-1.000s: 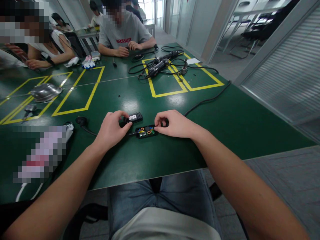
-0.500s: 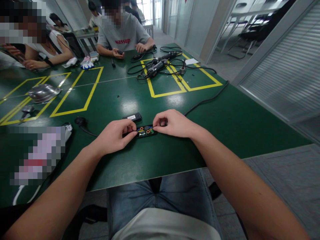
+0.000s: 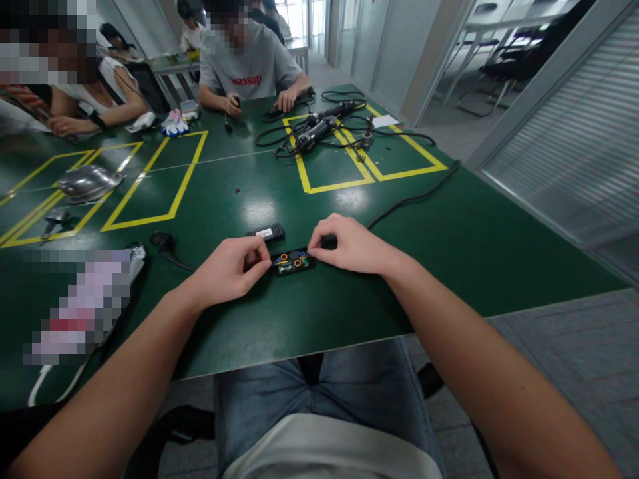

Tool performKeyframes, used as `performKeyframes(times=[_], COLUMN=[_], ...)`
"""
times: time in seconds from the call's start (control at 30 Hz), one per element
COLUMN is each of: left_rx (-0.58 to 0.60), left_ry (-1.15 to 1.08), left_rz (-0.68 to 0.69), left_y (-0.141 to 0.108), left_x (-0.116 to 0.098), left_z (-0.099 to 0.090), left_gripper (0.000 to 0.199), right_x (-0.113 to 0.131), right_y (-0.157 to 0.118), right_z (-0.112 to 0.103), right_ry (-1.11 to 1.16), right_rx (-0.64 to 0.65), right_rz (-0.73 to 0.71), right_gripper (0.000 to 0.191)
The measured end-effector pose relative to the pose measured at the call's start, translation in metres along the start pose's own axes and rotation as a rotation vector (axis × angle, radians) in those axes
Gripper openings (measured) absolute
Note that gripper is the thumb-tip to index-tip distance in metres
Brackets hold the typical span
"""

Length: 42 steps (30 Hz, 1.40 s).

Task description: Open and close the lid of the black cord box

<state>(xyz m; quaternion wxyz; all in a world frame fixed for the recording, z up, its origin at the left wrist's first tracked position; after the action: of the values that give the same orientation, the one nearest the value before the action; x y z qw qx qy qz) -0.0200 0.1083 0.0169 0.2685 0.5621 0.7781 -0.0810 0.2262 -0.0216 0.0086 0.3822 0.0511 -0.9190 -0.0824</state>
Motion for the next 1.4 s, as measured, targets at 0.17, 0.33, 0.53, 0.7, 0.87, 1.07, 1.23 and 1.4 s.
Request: performKeyframes(times=[0.17,0.33,0.53,0.7,0.87,1.07,1.23,1.4], left_rx=[-0.024,-0.068,-0.261,-0.251,-0.278,-0.048,0.003,0.009], left_ry=[0.049,0.085,0.147,0.192,0.116,0.01,0.025,0.026], left_rz=[0.056,0.103,-0.019,-0.207,-0.055,0.117,0.09,0.085], left_y=[0.001,0.001,0.006,0.008,0.004,0.001,0.003,0.003], left_x=[0.003,0.002,0.012,0.025,0.009,-0.008,-0.007,-0.008], left_z=[-0.002,-0.001,0.005,0.007,0.004,0.01,0.014,0.014], left_gripper=[0.012,0.01,0.011,0.033,0.035,0.039,0.041,0.042], right_x=[-0.002,-0.002,0.003,0.003,-0.006,-0.01,-0.006,-0.003], right_y=[0.001,0.001,0.001,0.001,0.002,0.004,0.005,0.004], right_z=[0.001,0.004,0.007,0.008,0.012,0.014,0.012,0.01], right_ry=[0.038,0.049,0.087,0.11,0.252,0.332,0.326,0.284], right_rx=[0.023,0.003,0.009,0.049,0.014,0.011,0.04,0.057], right_rz=[-0.01,-0.018,0.029,0.046,0.113,0.159,0.177,0.166], right_gripper=[0.015,0.014,0.011,0.013,0.018,0.02,0.014,0.019])
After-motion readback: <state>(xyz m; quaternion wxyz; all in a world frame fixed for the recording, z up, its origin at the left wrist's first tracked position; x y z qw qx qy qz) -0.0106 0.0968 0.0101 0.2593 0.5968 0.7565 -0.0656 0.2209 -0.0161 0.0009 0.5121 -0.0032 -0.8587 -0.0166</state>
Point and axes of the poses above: each hand's wrist, its own y-axis towards the middle knuckle, its own z-axis out of the palm, x = y × z, the point moved 1 cm from there along y, towards the middle knuckle, and after that the axes turned 1 degree about y, right-handed, at the moved point
